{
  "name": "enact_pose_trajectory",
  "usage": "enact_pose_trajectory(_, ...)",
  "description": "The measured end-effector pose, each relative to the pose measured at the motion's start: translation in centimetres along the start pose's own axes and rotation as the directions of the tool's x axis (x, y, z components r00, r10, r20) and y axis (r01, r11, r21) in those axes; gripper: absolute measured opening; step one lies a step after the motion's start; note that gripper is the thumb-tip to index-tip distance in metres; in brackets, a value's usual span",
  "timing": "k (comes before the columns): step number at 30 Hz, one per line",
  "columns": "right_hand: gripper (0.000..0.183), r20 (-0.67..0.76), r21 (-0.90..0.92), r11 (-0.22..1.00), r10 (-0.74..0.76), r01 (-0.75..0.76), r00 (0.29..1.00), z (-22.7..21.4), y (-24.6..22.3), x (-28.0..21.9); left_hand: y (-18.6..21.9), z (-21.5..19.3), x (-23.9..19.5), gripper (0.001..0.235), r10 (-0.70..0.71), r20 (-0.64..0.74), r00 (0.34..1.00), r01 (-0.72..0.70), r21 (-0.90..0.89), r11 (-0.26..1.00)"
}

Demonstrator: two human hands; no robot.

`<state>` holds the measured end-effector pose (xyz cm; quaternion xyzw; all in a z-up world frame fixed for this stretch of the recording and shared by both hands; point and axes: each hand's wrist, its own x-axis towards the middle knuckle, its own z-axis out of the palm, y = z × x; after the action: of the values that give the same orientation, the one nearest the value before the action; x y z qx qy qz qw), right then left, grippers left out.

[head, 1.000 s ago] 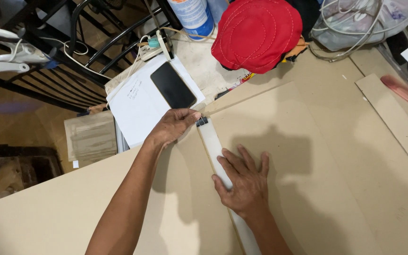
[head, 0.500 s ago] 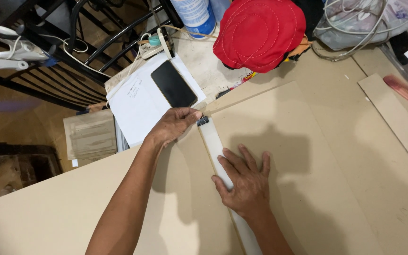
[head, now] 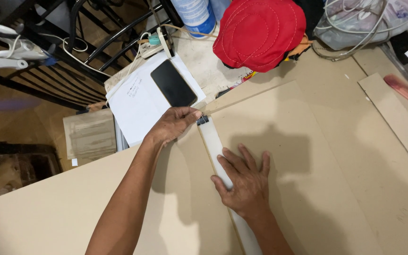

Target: Using a utility knife and a straight edge to cut a large piece of cardboard or foam board.

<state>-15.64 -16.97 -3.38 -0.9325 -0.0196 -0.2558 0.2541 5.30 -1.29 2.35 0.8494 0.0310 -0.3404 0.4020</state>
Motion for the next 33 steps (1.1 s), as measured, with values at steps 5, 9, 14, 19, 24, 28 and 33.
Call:
enact_pose_trajectory(5, 0.039, -0.020, -0.012, 1.000, -0.017, 0.016, 1.000, -0.4, -0.3, 0.3, 0.1, 0.3, -0.6, 0.035, 0.018, -0.025, 1.000, -0.019, -0.031, 0.999)
enact_pose_trajectory(9, 0.039, -0.021, -0.017, 1.000, -0.011, 0.011, 1.000, -0.4, -0.3, 0.3, -0.1, 0.7, -1.2, 0.027, 0.043, -0.111, 0.993, -0.058, -0.137, 0.989)
enact_pose_trajectory(14, 0.038, -0.027, 0.000, 1.000, 0.003, -0.003, 1.000, -0.4, -0.4, 0.3, -1.6, 1.5, -0.8, 0.033, 0.143, -0.160, 0.977, -0.170, -0.168, 0.971)
enact_pose_trajectory(19, 0.039, -0.008, -0.014, 1.000, -0.004, 0.004, 1.000, -0.6, -0.6, 0.4, -2.6, 2.2, -0.7, 0.025, 0.232, -0.224, 0.947, -0.243, -0.021, 0.970)
enact_pose_trajectory(24, 0.038, 0.002, -0.034, 0.999, 0.015, -0.015, 1.000, -0.4, -0.4, 0.2, -3.1, 2.5, -1.3, 0.043, 0.403, -0.212, 0.890, -0.400, 0.061, 0.915)
enact_pose_trajectory(28, 0.040, 0.053, -0.041, 0.998, 0.047, -0.044, 0.998, -0.1, -0.3, -0.1, -4.7, 2.9, -0.4, 0.061, 0.476, -0.210, 0.854, -0.474, 0.059, 0.878)
enact_pose_trajectory(33, 0.042, 0.018, -0.045, 0.999, 0.031, -0.030, 0.999, 0.2, -0.1, -0.4, -5.4, 6.1, -2.7, 0.063, 0.753, -0.340, 0.563, -0.593, 0.469, 0.655)
